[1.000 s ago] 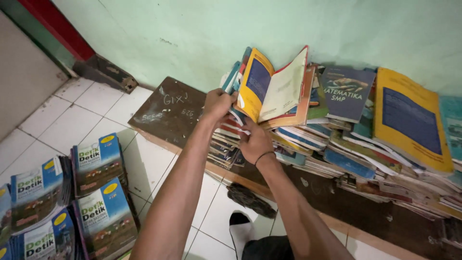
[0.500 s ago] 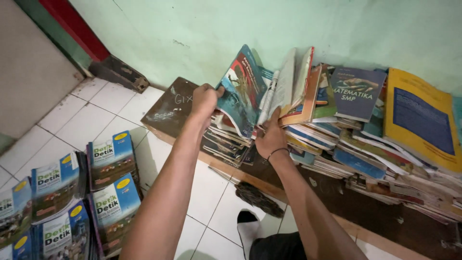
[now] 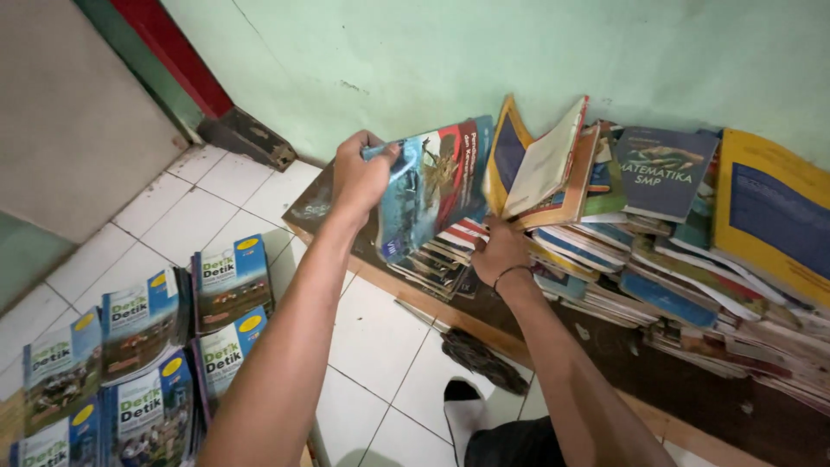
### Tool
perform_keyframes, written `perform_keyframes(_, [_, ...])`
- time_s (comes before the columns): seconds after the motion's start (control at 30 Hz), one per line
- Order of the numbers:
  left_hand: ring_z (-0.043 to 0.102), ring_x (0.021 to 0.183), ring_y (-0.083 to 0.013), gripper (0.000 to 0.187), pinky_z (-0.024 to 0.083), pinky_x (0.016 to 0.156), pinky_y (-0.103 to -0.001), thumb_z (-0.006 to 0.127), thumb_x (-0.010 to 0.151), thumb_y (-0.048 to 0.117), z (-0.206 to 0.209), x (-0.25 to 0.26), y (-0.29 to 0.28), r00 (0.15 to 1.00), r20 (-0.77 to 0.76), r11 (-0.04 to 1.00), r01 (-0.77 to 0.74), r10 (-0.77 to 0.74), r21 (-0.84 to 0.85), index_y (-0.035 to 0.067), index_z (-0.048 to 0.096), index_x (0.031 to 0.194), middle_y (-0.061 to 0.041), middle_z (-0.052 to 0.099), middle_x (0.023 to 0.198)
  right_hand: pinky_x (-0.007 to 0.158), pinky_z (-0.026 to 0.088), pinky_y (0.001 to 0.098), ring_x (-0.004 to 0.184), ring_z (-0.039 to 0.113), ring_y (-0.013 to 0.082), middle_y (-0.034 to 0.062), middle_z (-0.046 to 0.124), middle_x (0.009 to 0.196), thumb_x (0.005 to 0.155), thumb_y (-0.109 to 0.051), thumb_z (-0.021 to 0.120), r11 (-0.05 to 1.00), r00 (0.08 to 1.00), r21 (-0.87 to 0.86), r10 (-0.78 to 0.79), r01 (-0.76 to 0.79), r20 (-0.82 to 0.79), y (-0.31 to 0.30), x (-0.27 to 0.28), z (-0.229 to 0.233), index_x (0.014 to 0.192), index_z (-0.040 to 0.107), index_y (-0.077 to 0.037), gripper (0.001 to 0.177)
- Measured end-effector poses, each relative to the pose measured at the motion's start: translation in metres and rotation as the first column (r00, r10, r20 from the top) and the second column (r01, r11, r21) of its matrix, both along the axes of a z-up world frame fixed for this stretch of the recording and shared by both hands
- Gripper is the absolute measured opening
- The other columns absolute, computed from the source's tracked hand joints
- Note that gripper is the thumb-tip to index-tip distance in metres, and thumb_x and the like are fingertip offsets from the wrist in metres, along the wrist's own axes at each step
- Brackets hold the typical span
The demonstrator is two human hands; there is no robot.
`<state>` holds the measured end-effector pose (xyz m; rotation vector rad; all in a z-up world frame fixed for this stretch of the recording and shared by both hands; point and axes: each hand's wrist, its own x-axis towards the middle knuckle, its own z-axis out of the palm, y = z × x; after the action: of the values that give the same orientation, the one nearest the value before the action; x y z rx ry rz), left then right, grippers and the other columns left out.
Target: Sorting and stacking various books from a large pile onto the floor.
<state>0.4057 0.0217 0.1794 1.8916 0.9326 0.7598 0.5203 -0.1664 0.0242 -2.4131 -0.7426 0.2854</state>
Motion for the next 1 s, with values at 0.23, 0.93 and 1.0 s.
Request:
perform_keyframes(0.23, [0.070, 0.102, -0.0318, 0.011, 0.050, 0.090, -0.040, 0.073, 0.087, 0.034, 0.051, -0.029, -0.008, 0.979, -0.194, 0.979, 0.100, -0.064, 0.180, 0.025, 0.069, 0.092, -0.004, 0.072, 0.092, 0.089, 0.059, 0.0474, 0.097, 0.072, 0.0348, 0.0015, 0.061, 0.105, 0.088, -0.035, 0.072, 0.898, 0.956, 0.389, -0.271, 0.209, 0.112, 0.006, -0.015, 0.034, 0.108, 0.057, -0.031, 0.025])
perform_keyframes(0.93, [0.067, 0.112, -0.0485, 0.009, 0.050, 0.095, -0.058, 0.069, 0.091, 0.013, 0.158, -0.133, -0.065, 0.729, -0.573, 0.774, 0.586, -0.376, 0.239, 0.006, 0.070, 0.095, -0.025, 0.075, 0.103, 0.066, 0.051, 0.0294, 0.069, 0.066, 0.0191, 0.0095, 0.065, 0.064, 0.074, -0.013, 0.085, 0.575, 0.831, 0.625, 0.504, -0.527, 0.237, 0.012, -0.084, 0.088, 0.084, 0.065, -0.010, 0.022])
perform_keyframes(1.0, [0.067, 0.109, -0.0475, 0.008, 0.050, 0.093, -0.055, 0.071, 0.089, 0.014, 0.149, -0.137, -0.050, 0.752, -0.547, 0.773, 0.574, -0.367, 0.270, 0.008, 0.070, 0.093, -0.023, 0.075, 0.100, 0.069, 0.049, 0.0299, 0.071, 0.064, 0.0208, 0.0087, 0.064, 0.067, 0.073, -0.016, 0.088, 0.563, 0.824, 0.625, 0.503, -0.541, 0.260, 0.015, -0.085, 0.089, 0.086, 0.064, -0.011, 0.027])
